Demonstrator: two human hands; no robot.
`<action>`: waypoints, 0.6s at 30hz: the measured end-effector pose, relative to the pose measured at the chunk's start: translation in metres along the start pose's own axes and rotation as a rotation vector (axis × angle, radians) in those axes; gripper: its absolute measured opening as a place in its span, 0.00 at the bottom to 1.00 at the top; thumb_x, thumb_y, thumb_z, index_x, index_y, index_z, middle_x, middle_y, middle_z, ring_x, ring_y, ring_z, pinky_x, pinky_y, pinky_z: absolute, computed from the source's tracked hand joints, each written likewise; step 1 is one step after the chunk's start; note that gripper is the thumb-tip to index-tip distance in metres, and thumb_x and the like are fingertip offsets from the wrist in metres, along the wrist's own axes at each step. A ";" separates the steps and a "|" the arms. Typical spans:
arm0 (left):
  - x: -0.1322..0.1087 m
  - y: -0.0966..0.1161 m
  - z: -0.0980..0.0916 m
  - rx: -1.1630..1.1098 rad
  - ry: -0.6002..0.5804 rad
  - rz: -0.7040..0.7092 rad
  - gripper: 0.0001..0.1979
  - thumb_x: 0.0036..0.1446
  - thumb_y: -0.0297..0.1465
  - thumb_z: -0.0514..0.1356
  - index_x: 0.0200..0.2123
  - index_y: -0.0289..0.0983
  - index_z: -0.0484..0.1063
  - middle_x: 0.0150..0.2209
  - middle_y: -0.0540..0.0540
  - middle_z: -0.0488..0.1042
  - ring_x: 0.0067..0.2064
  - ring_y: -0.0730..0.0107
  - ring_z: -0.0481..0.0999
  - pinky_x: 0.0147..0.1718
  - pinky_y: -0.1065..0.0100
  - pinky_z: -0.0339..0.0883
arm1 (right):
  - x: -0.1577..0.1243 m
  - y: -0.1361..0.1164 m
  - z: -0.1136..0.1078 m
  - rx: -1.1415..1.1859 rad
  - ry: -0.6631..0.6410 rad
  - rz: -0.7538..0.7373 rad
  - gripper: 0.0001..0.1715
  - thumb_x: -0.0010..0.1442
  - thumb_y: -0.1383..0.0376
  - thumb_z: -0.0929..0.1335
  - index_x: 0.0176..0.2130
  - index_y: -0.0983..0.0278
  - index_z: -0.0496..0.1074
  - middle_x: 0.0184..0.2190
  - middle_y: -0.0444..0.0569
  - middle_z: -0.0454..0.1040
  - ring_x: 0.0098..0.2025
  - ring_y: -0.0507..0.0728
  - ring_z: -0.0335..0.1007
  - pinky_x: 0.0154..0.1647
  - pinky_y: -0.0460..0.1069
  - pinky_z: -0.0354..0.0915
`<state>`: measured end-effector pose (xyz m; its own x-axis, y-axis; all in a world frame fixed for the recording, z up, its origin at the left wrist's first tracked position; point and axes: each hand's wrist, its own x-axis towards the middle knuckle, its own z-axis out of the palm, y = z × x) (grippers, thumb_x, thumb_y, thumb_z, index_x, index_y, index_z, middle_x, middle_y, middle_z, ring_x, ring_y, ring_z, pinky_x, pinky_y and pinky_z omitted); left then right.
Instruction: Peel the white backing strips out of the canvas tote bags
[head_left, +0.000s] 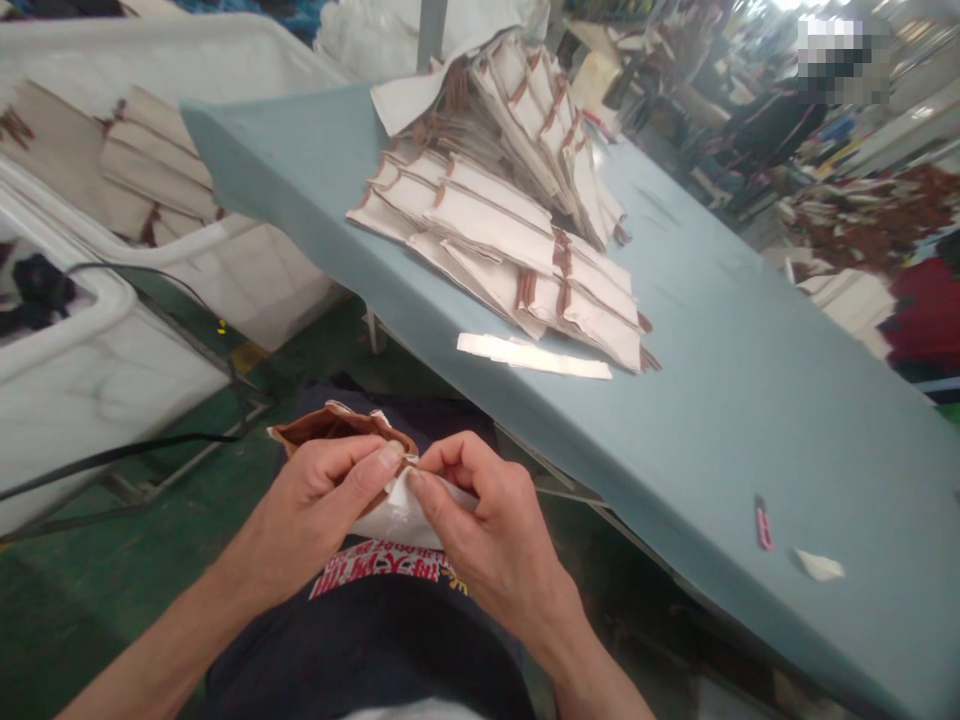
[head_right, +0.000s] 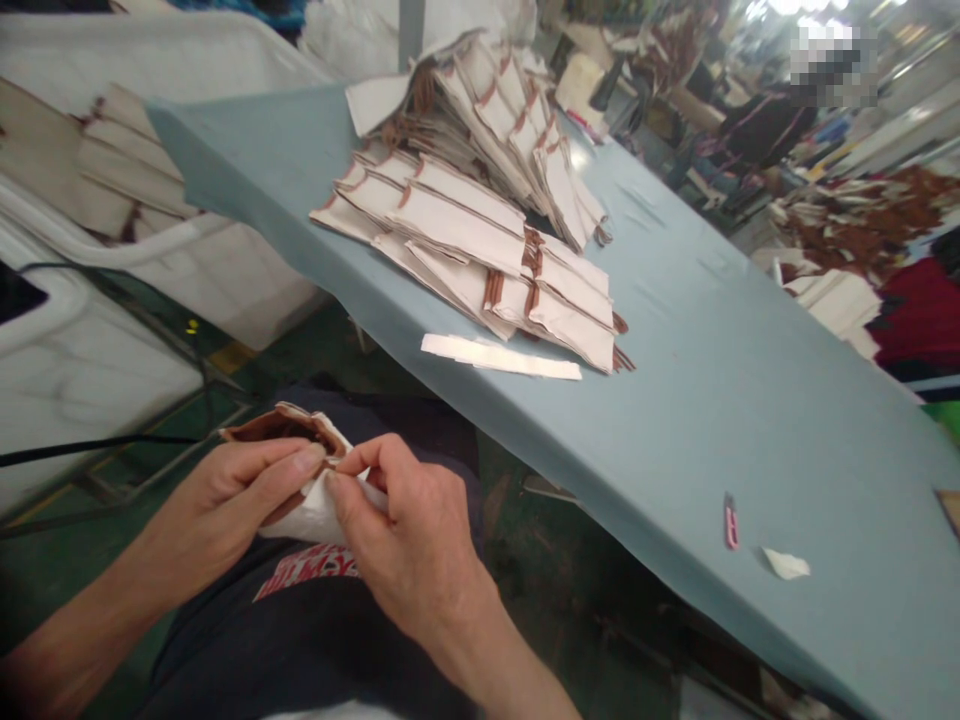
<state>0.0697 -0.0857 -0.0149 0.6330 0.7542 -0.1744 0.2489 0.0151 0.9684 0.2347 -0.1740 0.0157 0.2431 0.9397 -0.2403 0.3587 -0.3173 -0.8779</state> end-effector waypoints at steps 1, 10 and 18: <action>-0.001 -0.002 0.000 0.005 0.009 0.003 0.24 0.70 0.44 0.56 0.23 0.38 0.72 0.22 0.54 0.63 0.23 0.73 0.60 0.19 0.71 0.54 | 0.000 0.000 0.001 0.015 0.003 0.006 0.11 0.69 0.55 0.69 0.38 0.60 0.75 0.26 0.42 0.76 0.26 0.53 0.68 0.29 0.47 0.56; -0.003 0.001 -0.001 0.043 0.018 -0.018 0.24 0.68 0.45 0.56 0.23 0.38 0.72 0.23 0.51 0.68 0.25 0.71 0.65 0.22 0.71 0.59 | 0.002 0.003 0.010 0.089 0.026 0.082 0.13 0.66 0.53 0.70 0.37 0.59 0.74 0.28 0.44 0.80 0.28 0.54 0.70 0.29 0.48 0.58; -0.006 0.000 0.000 0.025 0.051 -0.025 0.24 0.68 0.45 0.56 0.22 0.39 0.71 0.23 0.52 0.66 0.24 0.71 0.64 0.22 0.71 0.58 | 0.008 0.004 0.010 0.111 -0.013 0.100 0.11 0.66 0.55 0.70 0.36 0.59 0.73 0.25 0.41 0.76 0.26 0.53 0.67 0.28 0.47 0.56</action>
<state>0.0662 -0.0900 -0.0139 0.5882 0.7864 -0.1885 0.2828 0.0184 0.9590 0.2294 -0.1665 0.0063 0.2607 0.9058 -0.3340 0.2309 -0.3944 -0.8894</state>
